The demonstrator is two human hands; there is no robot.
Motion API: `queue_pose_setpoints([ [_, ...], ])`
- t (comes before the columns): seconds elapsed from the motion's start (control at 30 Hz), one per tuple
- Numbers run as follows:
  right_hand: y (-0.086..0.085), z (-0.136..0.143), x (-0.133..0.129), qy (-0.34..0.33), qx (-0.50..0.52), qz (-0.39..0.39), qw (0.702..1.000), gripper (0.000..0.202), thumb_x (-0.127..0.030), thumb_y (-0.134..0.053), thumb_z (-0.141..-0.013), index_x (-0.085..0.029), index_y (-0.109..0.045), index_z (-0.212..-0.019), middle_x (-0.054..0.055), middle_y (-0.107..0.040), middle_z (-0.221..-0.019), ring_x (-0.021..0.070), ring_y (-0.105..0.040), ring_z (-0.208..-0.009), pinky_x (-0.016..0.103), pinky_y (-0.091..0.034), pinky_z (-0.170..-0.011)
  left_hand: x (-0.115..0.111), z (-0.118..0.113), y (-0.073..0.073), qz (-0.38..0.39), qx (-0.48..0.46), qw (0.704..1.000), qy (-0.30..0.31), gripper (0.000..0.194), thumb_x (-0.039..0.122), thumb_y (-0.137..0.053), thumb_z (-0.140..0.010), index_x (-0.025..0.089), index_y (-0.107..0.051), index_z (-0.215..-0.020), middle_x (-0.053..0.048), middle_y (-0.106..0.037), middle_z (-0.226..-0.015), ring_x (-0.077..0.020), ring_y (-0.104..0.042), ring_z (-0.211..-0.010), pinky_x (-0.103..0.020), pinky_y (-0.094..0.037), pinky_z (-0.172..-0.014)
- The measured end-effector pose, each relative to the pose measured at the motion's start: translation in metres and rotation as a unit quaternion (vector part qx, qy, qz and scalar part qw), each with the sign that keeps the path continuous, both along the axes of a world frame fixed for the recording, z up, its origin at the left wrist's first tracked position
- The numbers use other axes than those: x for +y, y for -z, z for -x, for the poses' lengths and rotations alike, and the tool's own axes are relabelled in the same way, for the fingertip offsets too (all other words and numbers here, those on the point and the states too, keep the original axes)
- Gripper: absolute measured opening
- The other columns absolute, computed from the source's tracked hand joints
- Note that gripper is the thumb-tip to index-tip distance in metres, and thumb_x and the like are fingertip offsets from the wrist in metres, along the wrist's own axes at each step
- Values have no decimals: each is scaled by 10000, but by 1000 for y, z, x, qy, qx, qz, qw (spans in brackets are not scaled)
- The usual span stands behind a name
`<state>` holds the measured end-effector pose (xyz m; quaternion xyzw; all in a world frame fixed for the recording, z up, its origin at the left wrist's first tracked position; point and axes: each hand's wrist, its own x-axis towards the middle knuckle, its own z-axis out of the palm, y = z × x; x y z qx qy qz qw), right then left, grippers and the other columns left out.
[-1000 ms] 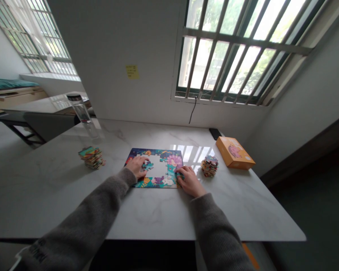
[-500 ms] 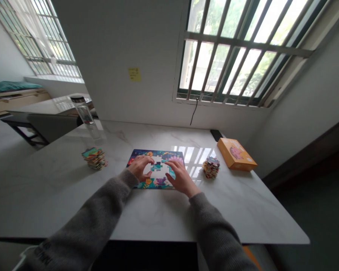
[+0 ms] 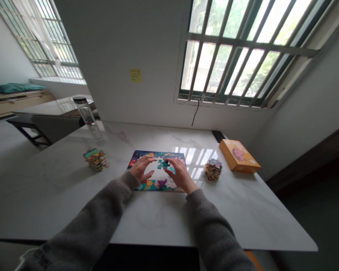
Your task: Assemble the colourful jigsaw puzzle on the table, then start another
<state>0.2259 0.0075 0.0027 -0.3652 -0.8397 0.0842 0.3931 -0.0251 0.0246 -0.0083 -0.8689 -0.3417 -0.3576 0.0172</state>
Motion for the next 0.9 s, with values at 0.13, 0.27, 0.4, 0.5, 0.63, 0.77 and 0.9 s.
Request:
queue_pose_setpoints([
  [0.13, 2, -25, 3, 85, 47, 4, 995, 416, -292, -643, -923, -253, -547, -1326, 95, -669, -1093, 272, -619, -1011, 476, -514, -914, -1, 1, -1, 7, -4, 999, -32, 373, 237, -582, -847, 184, -571, -1216, -118, -614, -1153, -275, -598, -1028, -430, -490, -916],
  [0.27, 6, -31, 2, 104, 45, 12, 993, 438, -282, -666, -904, -238, -551, -1325, 103, -671, -1101, 276, -616, -988, 487, -521, -905, -2, -2, 2, 16, -7, 999, -32, 342, 254, -580, -864, 196, -589, -1202, -111, -625, -1149, -285, -597, -1079, -442, -482, -938],
  [0.4, 10, -14, -6, 41, 7, 9, 999, 460, -252, -656, -911, -246, -535, -1355, 108, -661, -1187, 274, -601, -1068, 476, -515, -951, 0, -5, 9, 20, -10, 1000, 10, 529, 292, -636, -841, 192, -512, -1345, -130, -587, -1279, -295, -559, -1173, -445, -468, -1004],
  [0.5, 12, -3, -11, -6, -18, 4, 1000, 481, -251, -650, -920, -256, -519, -1382, 107, -651, -1232, 273, -582, -1142, 472, -503, -994, 1, -6, 15, 39, 21, 998, 48, 595, 273, -639, -841, 203, -467, -1407, -123, -595, -1309, -289, -565, -1160, -438, -476, -997],
  [0.63, 14, -2, -12, -10, -15, 5, 1000, 501, -268, -658, -921, -263, -511, -1400, 107, -658, -1230, 277, -583, -1153, 483, -507, -997, 2, -8, 20, 71, 43, 995, 52, 576, 247, -631, -840, 218, -491, -1398, -101, -657, -1168, -269, -602, -1039, -421, -501, -935],
  [0.77, 15, 0, -12, -18, 18, 32, 999, 520, -267, -643, -929, -276, -487, -1425, 106, -655, -1253, 255, -633, -1081, 485, -518, -990, 1, -11, 21, 70, 31, 996, 43, 667, 217, -641, -796, 205, -456, -1437, -104, -630, -1130, -265, -597, -1030, -413, -505, -935],
  [0.9, 17, 10, -15, -47, 97, 108, 988, 521, -235, -613, -921, -265, -476, -1423, 121, -616, -1308, 229, -670, -1025, 476, -543, -967, -2, -18, 24, 93, 21, 995, 37, 799, 200, -658, -763, 180, -363, -1505, -97, -587, -1092, -247, -596, -977, -398, -523, -911],
])
